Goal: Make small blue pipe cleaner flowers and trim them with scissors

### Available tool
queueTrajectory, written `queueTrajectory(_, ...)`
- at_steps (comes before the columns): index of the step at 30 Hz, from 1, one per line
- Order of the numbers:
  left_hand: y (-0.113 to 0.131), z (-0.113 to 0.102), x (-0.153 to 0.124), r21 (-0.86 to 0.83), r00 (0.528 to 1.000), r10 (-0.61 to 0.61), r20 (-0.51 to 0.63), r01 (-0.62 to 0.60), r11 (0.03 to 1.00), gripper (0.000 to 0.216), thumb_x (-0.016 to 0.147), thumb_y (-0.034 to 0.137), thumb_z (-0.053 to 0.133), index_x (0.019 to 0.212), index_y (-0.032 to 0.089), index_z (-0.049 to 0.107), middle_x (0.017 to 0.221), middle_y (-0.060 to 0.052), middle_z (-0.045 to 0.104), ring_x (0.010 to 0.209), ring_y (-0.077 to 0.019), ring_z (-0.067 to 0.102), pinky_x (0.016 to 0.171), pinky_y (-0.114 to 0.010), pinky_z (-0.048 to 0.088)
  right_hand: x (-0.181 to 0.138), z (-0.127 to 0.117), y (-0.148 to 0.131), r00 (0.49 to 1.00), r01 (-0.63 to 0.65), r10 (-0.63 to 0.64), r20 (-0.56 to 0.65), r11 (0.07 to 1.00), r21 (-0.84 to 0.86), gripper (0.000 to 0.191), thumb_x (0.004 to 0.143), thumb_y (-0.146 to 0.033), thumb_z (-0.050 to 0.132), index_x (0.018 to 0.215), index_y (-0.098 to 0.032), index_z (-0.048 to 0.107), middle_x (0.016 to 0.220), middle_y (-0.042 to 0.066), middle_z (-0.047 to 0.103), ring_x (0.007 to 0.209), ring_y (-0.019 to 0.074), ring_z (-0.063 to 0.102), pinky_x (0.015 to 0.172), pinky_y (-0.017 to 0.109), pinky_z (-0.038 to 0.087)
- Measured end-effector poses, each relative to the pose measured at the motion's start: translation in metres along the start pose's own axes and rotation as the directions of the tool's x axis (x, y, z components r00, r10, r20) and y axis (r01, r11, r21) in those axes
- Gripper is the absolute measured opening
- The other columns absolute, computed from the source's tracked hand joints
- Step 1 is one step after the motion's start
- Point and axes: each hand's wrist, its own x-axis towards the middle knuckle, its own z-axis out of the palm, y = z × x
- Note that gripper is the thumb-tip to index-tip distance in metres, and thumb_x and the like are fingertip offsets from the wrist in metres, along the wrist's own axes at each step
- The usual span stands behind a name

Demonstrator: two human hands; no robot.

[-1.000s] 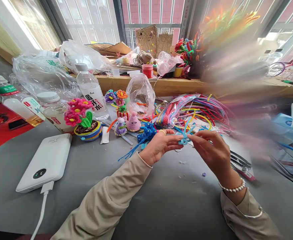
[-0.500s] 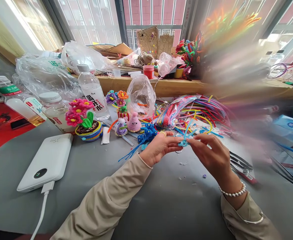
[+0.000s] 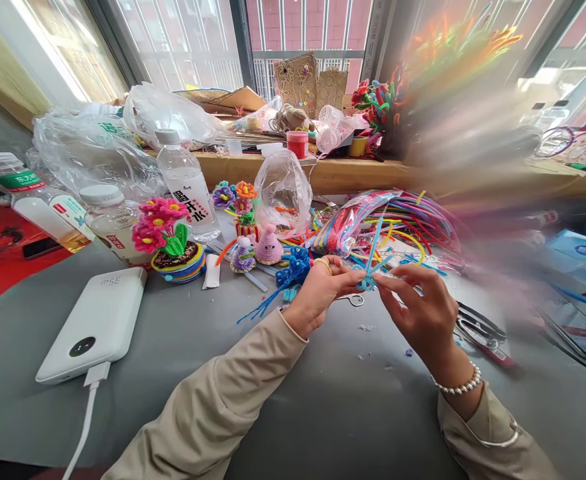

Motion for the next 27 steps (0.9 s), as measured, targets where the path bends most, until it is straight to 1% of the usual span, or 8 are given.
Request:
queueTrajectory(3,-0.001,0.000,0.000,0.027,0.999,0.034,-0.005,-0.034,0.999,0.043,0.055,0.016,0.072,0.072,0.018,0.032,0.054,0.010,0.043,0.048,-0.0022,0.044,0.057,-0.021,0.045,-0.001,0.001,0.000,1.000,-0.029,0.029,0.008,0.999,0.028,0.016,0.071,-0.013,0.062,0.083,-0.022,0.059,0.083,0.003,0.054,0.063,0.0115,0.050,0.060,0.026,0.045)
queueTrajectory(6,-0.001,-0.002,0.001,0.099,0.992,0.124,0.030,-0.127,0.987,0.042,0.057,0.017,0.071,0.074,0.018,0.032,0.055,0.010,0.045,0.050,-0.0028,0.046,0.055,-0.018,0.042,0.000,0.001,-0.004,0.984,-0.178,0.175,0.034,0.974,0.138,0.011,0.071,-0.016,0.061,0.079,-0.022,0.061,0.086,0.004,0.052,0.071,0.0148,0.053,0.062,0.029,0.046)
queueTrajectory(12,-0.001,-0.004,0.000,0.240,0.928,0.336,0.162,-0.367,0.899,0.038,0.062,0.020,0.068,0.074,0.019,0.031,0.056,0.008,0.050,0.054,-0.0053,0.049,0.055,-0.019,0.039,0.004,0.000,-0.012,0.843,-0.537,0.482,0.237,0.742,0.402,0.004,0.071,-0.021,0.060,0.073,-0.019,0.062,0.090,0.005,0.045,0.075,0.0151,0.050,0.060,0.030,0.047)
queueTrajectory(16,-0.002,-0.002,-0.002,0.351,0.901,0.404,0.155,-0.433,0.830,0.036,0.063,0.025,0.067,0.074,0.020,0.032,0.059,0.006,0.053,0.056,-0.0082,0.053,0.057,-0.022,0.043,0.004,0.000,-0.012,0.696,-0.714,0.582,0.421,0.494,0.496,0.009,0.071,-0.028,0.060,0.068,-0.019,0.059,0.089,0.004,0.044,0.079,0.0157,0.048,0.059,0.028,0.046)
queueTrajectory(20,-0.004,-0.003,-0.003,0.476,0.853,0.482,0.201,-0.515,0.713,0.032,0.065,0.024,0.064,0.074,0.020,0.033,0.061,0.005,0.054,0.061,-0.0106,0.057,0.062,-0.024,0.046,0.005,0.002,-0.010,0.515,-0.836,0.624,0.588,0.213,0.506,0.016,0.066,-0.033,0.063,0.060,-0.019,0.057,0.080,0.002,0.044,0.075,0.0146,0.046,0.062,0.027,0.044)
queueTrajectory(24,-0.006,-0.005,-0.004,0.594,0.805,0.524,0.278,-0.573,0.564,0.024,0.069,0.020,0.059,0.073,0.020,0.035,0.066,0.003,0.054,0.067,-0.0118,0.059,0.066,-0.025,0.045,0.006,0.004,-0.009,0.255,-0.878,0.544,0.799,-0.216,0.428,0.015,0.061,-0.032,0.066,0.058,-0.019,0.058,0.074,0.000,0.048,0.074,0.0137,0.046,0.063,0.026,0.042)
queueTrajectory(26,-0.006,-0.005,-0.003,0.594,0.806,0.528,0.269,-0.570,0.567,0.024,0.069,0.020,0.059,0.073,0.020,0.036,0.066,0.003,0.054,0.068,-0.0118,0.058,0.067,-0.025,0.044,0.007,0.003,-0.007,0.181,-0.865,0.470,0.864,-0.341,0.367,0.014,0.061,-0.031,0.066,0.058,-0.019,0.058,0.074,0.001,0.050,0.074,0.0140,0.047,0.062,0.025,0.042)
queueTrajectory(27,-0.006,-0.005,-0.003,0.569,0.821,0.516,0.243,-0.552,0.610,0.026,0.068,0.021,0.060,0.073,0.020,0.035,0.065,0.003,0.054,0.066,-0.0114,0.057,0.066,-0.025,0.043,0.007,0.003,-0.006,0.175,-0.867,0.441,0.880,-0.356,0.350,0.014,0.061,-0.032,0.066,0.059,-0.019,0.060,0.075,0.001,0.051,0.075,0.0143,0.047,0.062,0.025,0.042)
